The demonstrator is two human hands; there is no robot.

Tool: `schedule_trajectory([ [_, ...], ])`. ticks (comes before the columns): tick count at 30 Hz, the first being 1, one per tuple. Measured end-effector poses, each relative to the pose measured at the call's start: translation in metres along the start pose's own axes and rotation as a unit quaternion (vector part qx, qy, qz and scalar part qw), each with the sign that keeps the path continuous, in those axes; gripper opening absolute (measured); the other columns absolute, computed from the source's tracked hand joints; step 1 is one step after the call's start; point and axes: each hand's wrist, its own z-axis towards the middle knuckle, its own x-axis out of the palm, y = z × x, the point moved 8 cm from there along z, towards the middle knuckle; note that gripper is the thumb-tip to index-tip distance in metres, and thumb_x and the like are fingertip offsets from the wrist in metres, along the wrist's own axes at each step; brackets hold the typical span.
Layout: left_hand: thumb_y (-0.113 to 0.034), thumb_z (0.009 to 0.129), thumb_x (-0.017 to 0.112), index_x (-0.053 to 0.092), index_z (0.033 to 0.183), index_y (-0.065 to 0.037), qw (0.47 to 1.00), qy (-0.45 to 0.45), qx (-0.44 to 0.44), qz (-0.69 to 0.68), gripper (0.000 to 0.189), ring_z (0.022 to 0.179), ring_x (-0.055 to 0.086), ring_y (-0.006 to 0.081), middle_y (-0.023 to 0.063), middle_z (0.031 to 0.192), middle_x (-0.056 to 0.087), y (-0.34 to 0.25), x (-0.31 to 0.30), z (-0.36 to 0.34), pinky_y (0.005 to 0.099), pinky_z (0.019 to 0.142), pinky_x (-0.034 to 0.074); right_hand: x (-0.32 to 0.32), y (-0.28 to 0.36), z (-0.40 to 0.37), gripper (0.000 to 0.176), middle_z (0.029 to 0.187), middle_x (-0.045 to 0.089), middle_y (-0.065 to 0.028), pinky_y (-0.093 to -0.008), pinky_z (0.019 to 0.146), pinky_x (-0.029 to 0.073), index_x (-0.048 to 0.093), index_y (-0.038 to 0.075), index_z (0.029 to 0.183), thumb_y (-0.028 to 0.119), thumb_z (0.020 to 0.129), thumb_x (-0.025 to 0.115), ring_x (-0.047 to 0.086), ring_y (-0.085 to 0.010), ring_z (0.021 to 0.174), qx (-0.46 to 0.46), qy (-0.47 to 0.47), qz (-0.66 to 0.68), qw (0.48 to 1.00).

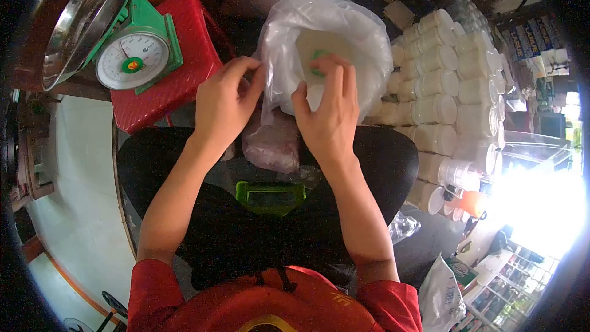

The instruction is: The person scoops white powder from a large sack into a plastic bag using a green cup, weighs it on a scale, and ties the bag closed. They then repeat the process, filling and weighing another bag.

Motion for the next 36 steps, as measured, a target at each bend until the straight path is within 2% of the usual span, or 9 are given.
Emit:
schedule_trajectory([
  [1,-0.015,0.094,0.070,0.067,0.104,-0.005,1.000,0.015,0.006,0.003,0.015,0.070,0.070,0.0265,0.0126,0.091,0.070,-0.006,0.001,-0.001,0.0355,0.061,0.055,-0.005,0.017,-0.001,0.026,0.113,0.067,-0.0133,-0.0419,0.082,0.054,0.061,0.003,0.107,-0.002,0.082,0.067,0.067,-0.0343,0.097,-0.107,-0.037,-0.012,0.993],
  [5,-0.012,0.089,0.073,0.068,0.106,-0.006,0.998,0.027,0.062,0.016,0.018,0.074,0.071,0.0313,0.0136,0.096,0.070,-0.016,0.002,-0.004,0.0399,0.064,0.056,0.015,0.034,-0.010,0.028,0.110,0.067,-0.0134,-0.0434,0.083,0.054,0.060,0.003,0.108,-0.007,0.082,0.064,0.066,-0.0362,0.098,-0.185,0.078,0.077,0.977],
  [11,-0.010,0.087,0.071,0.063,0.095,-0.009,0.996,-0.020,0.081,0.017,0.012,0.074,0.069,0.0293,0.0075,0.084,0.066,-0.021,-0.010,0.001,0.0402,0.061,0.054,0.032,0.009,-0.019,0.023,0.114,0.067,-0.0132,-0.0455,0.087,0.053,0.064,0.002,0.107,0.000,0.084,0.062,0.066,-0.0337,0.102,-0.016,0.253,0.028,0.967],
  [14,-0.008,0.087,0.071,0.065,0.099,-0.008,0.994,-0.022,0.103,0.004,0.014,0.076,0.069,0.0296,0.0080,0.089,0.067,-0.029,-0.009,-0.002,0.0390,0.063,0.055,0.023,0.035,-0.016,0.028,0.112,0.068,-0.0138,-0.0468,0.093,0.052,0.064,0.000,0.108,0.000,0.080,0.064,0.065,-0.0334,0.106,-0.180,0.160,-0.033,0.970],
  [21,-0.008,0.088,0.071,0.068,0.104,-0.009,0.983,-0.027,0.181,-0.022,0.016,0.080,0.068,0.0276,0.0058,0.094,0.067,-0.050,-0.021,-0.004,0.0372,0.067,0.056,0.025,0.045,-0.024,0.029,0.114,0.067,-0.0152,-0.0438,0.100,0.051,0.065,-0.001,0.106,0.000,0.077,0.065,0.065,-0.0332,0.109,-0.260,0.156,-0.039,0.952],
  [26,-0.009,0.088,0.071,0.068,0.103,-0.009,0.982,-0.027,0.184,-0.012,0.015,0.082,0.069,0.0267,0.0052,0.096,0.066,-0.047,-0.019,-0.007,0.0375,0.068,0.057,0.056,0.023,-0.042,0.022,0.105,0.067,-0.0184,-0.0460,0.095,0.053,0.064,-0.001,0.099,-0.001,0.077,0.064,0.065,-0.0366,0.107,-0.158,0.318,-0.061,0.933],
  [30,-0.012,0.087,0.072,0.068,0.102,-0.008,0.979,-0.001,0.204,-0.027,0.016,0.083,0.068,0.0265,0.0042,0.097,0.065,-0.054,-0.009,-0.014,0.0375,0.071,0.057,0.051,0.011,-0.041,0.029,0.110,0.067,-0.0223,-0.0451,0.094,0.053,0.066,-0.002,0.108,-0.002,0.080,0.065,0.064,-0.0409,0.107,-0.113,0.282,-0.018,0.952],
  [33,-0.013,0.087,0.072,0.067,0.103,-0.009,0.971,-0.005,0.237,-0.040,0.018,0.084,0.068,0.0254,0.0039,0.100,0.063,-0.068,-0.006,-0.024,0.0374,0.072,0.057,0.052,-0.013,-0.044,0.028,0.122,0.065,-0.0223,-0.0427,0.092,0.052,0.064,-0.004,0.112,0.001,0.085,0.063,0.063,-0.0395,0.111,0.061,0.255,0.221,0.939],
  [36,-0.014,0.085,0.072,0.066,0.103,-0.009,0.962,0.012,0.269,-0.035,0.020,0.084,0.067,0.0235,0.0036,0.102,0.062,-0.080,0.000,-0.033,0.0373,0.072,0.057,0.052,-0.011,-0.046,0.035,0.127,0.066,-0.0191,-0.0405,0.098,0.049,0.064,-0.002,0.123,0.005,0.089,0.063,0.061,-0.0322,0.122,0.073,0.240,0.309,0.918],
])
